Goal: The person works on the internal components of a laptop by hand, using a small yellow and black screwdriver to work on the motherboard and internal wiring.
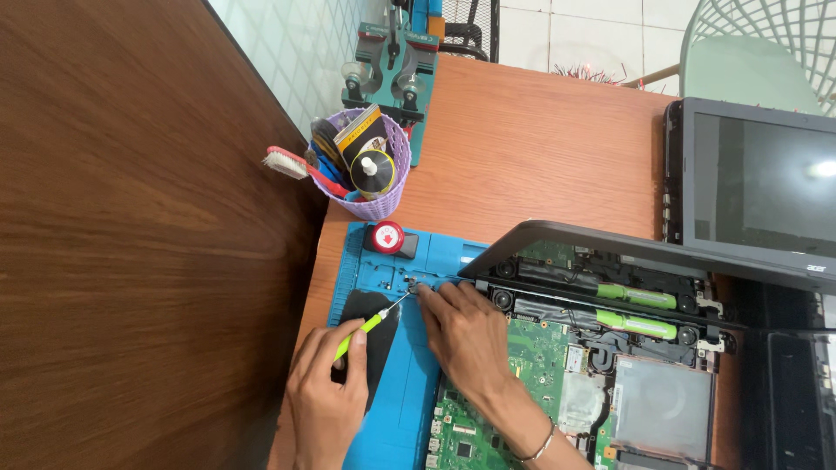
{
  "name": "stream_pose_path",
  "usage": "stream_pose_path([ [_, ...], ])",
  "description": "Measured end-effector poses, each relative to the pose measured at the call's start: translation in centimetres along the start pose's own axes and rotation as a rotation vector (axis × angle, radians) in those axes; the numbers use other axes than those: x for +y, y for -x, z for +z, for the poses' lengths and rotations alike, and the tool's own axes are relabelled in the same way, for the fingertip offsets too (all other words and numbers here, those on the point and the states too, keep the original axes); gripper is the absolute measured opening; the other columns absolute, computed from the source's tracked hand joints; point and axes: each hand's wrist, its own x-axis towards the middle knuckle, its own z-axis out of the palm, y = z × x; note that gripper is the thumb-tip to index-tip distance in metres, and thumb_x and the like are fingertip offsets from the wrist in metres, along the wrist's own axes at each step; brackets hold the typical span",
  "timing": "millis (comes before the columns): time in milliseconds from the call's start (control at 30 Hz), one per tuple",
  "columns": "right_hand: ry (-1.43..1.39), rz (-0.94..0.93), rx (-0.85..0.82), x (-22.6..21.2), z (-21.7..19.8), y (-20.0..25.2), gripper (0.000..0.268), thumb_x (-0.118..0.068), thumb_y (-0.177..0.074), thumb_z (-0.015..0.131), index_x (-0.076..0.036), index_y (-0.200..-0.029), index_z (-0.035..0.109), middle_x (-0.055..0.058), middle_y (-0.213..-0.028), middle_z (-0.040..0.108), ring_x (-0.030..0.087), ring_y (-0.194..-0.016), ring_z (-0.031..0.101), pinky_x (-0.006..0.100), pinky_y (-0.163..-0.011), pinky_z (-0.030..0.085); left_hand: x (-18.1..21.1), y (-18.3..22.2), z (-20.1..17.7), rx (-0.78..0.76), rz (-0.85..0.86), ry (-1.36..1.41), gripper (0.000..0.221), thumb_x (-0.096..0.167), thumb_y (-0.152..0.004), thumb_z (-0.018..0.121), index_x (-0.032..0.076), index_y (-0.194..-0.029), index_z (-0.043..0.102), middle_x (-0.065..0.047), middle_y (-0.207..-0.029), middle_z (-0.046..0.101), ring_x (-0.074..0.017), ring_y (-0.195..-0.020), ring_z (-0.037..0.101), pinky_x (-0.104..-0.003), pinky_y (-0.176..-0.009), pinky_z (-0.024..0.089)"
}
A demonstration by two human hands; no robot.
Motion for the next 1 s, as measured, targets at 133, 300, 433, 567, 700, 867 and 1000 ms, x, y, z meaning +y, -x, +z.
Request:
stream_pose_path([
  [133, -0.018, 0.024, -0.041, -0.3, 0.4, 0.0, 0.020, -0.008, -0.086, 0.072, -0.005, -0.106, 0.076, 0.007, -0.078, 0.064, 0.025, -0.071, 0.062, 0.040, -0.056, 0.050, -0.2, 0.3, -0.1, -0.015, -0.040, -0.019, 0.016, 0.012, -0.092, 0.069, 0.005, -0.106, 0.075, -0.007, -0.088, 0.072, -0.0208, -0.069, 0.064, -0.033, -0.063, 0.052],
  [300, -0.010, -0.004, -0.076, -0.4, 0.9, 0.1, 0.022, -0.010, -0.087, 0.072, -0.007, -0.108, 0.076, 0.006, -0.080, 0.066, 0.024, -0.072, 0.063, 0.039, -0.056, 0.051, -0.2, 0.4, -0.1, -0.013, -0.051, -0.003, 0.017, 0.013, -0.093, 0.068, 0.006, -0.106, 0.075, -0.006, -0.089, 0.071, -0.0202, -0.069, 0.063, -0.032, -0.062, 0.051],
  [433, 0.020, 0.003, -0.113, -0.3, 1.2, 0.0, 0.022, -0.010, -0.087, 0.072, -0.007, -0.109, 0.076, 0.006, -0.080, 0.067, 0.025, -0.073, 0.063, 0.040, -0.054, 0.051, -0.5, 0.4, -0.2, -0.014, -0.056, -0.013, 0.017, 0.013, -0.093, 0.068, 0.006, -0.107, 0.075, -0.005, -0.089, 0.072, -0.0196, -0.069, 0.064, -0.032, -0.061, 0.052],
  [567, -0.004, 0.020, -0.081, -0.5, 1.1, 0.1, 0.024, -0.010, -0.086, 0.072, -0.007, -0.109, 0.076, 0.006, -0.081, 0.068, 0.025, -0.073, 0.063, 0.040, -0.055, 0.051, -0.8, 0.6, -0.4, 0.035, -0.010, -0.016, 0.016, 0.013, -0.095, 0.067, 0.006, -0.108, 0.074, -0.005, -0.089, 0.071, -0.0177, -0.072, 0.066, -0.031, -0.061, 0.053],
  [700, -0.016, 0.043, -0.069, -0.6, 0.6, 0.2, 0.026, -0.009, -0.085, 0.072, -0.005, -0.110, 0.075, 0.007, -0.079, 0.066, 0.025, -0.071, 0.062, 0.040, -0.056, 0.051, -0.8, 0.4, -0.5, 0.005, -0.085, -0.044, 0.018, 0.013, -0.093, 0.068, 0.007, -0.108, 0.076, -0.006, -0.085, 0.070, -0.0190, -0.064, 0.063, -0.032, -0.059, 0.052],
  [867, -0.014, 0.050, -0.050, -0.5, -0.4, 0.3, 0.022, -0.009, -0.086, 0.072, -0.007, -0.107, 0.076, 0.007, -0.077, 0.064, 0.026, -0.071, 0.063, 0.041, -0.055, 0.050, -0.2, 0.1, 0.0, 0.026, -0.019, -0.021, 0.017, 0.012, -0.094, 0.067, 0.005, -0.108, 0.074, -0.007, -0.088, 0.070, -0.0206, -0.068, 0.063, -0.033, -0.061, 0.052],
  [1000, -0.018, 0.043, -0.051, -0.3, 0.0, 0.5, 0.023, -0.010, -0.086, 0.072, -0.008, -0.108, 0.076, 0.008, -0.075, 0.064, 0.027, -0.069, 0.064, 0.042, -0.055, 0.050, 0.0, 0.2, 0.2, 0.024, -0.032, -0.039, 0.018, 0.013, -0.093, 0.068, 0.006, -0.108, 0.075, -0.007, -0.086, 0.069, -0.0219, -0.065, 0.060, -0.034, -0.062, 0.050],
])
